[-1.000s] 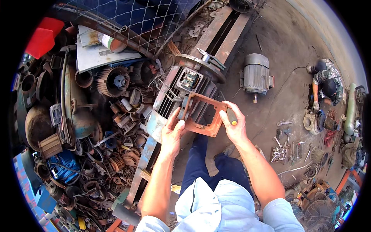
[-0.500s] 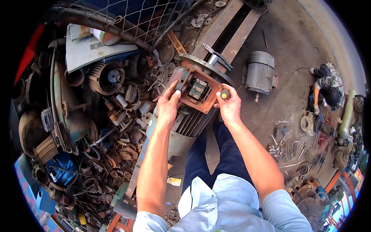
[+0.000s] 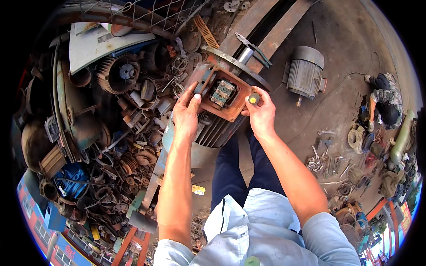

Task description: The person removes a metal cover from an electric motor using a screwdriver, handles a small tray of screws, and then aligns and screws the cover back onto the motor.

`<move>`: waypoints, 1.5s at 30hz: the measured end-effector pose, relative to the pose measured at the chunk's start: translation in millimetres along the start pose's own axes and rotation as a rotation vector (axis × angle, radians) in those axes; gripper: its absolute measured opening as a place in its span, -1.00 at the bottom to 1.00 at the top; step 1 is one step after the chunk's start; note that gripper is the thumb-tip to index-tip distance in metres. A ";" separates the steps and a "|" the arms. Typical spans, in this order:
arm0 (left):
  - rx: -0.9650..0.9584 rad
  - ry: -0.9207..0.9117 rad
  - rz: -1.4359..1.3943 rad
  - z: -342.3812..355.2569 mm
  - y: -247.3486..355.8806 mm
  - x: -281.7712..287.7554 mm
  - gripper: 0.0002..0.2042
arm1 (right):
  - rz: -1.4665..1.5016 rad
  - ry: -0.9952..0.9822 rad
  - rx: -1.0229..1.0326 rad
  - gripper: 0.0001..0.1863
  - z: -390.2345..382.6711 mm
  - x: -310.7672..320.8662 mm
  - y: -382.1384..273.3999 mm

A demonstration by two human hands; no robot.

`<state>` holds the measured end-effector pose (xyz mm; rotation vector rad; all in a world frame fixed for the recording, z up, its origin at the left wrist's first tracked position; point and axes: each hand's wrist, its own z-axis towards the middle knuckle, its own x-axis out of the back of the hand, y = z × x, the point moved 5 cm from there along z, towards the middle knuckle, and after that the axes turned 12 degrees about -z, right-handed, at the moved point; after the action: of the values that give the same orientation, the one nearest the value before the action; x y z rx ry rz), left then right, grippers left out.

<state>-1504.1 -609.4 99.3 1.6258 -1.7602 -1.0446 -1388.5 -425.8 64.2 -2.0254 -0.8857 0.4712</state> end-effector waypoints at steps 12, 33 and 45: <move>0.015 -0.023 0.011 -1.7 3.3 0.0 -0.61 | 0.021 -0.003 -0.028 -0.60 -2.9 2.2 5.1; 0.012 0.019 -0.014 2.5 1.1 1.2 -0.61 | 0.027 -0.006 -0.034 -0.56 -3.1 -3.6 2.6; 0.014 0.035 -0.027 2.4 -0.2 -0.5 -0.63 | 0.011 0.001 -0.023 -0.56 -2.9 -2.4 2.6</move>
<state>-1505.8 -608.5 97.8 1.6703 -1.7311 -1.0128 -1387.3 -430.2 63.8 -2.0517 -0.8837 0.4681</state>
